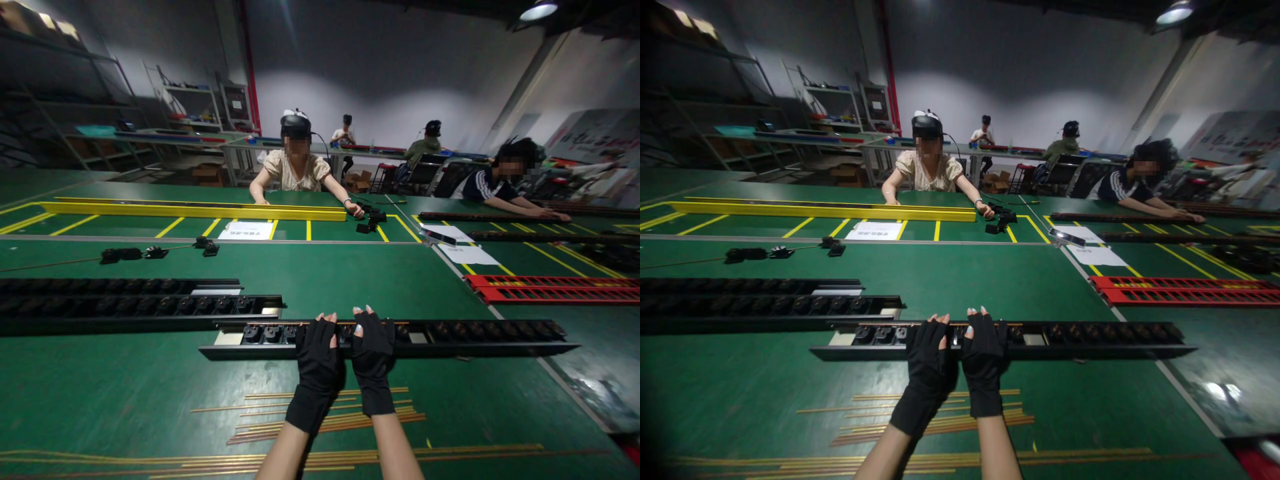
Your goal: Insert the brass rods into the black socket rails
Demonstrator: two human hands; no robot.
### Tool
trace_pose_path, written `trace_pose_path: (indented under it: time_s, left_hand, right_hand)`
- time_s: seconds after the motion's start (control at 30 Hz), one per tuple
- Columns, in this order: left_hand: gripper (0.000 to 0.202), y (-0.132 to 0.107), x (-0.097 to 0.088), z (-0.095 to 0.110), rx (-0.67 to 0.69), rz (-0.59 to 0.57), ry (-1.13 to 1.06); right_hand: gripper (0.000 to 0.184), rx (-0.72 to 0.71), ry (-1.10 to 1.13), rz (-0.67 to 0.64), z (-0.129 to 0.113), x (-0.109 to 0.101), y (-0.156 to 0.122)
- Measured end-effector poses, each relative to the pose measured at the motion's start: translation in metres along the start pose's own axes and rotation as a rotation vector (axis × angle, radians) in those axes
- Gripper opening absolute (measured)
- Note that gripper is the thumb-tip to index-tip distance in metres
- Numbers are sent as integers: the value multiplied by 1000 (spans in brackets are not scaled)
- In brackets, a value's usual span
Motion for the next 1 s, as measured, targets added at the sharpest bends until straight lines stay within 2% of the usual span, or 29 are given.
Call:
trace_pose_path:
  time_s: [0.27,0.43,0.73,1.0]
  left_hand:
    - [48,0,-2,2,12,7,-15]
    - [46,2,-3,2,38,13,-20]
    - [45,1,-3,2,75,86,-9]
    - [44,1,-1,-1,75,131,-27]
  right_hand:
    - [40,38,-28,-15,-4,-2,1]
    - [41,-43,20,-64,-15,4,-1]
    - [42,-41,52,-7,-16,2,-1]
    - [38,-38,74,-9,-20,4,-1]
Point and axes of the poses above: each hand's wrist, its own y-axis towards the middle knuckle, its own x-axis out of the palm, z = x × y, the point moved 6 cm from there along y, towards the middle knuckle, and after that the axes turned 4 degrees about z, right-handed, at the moved point
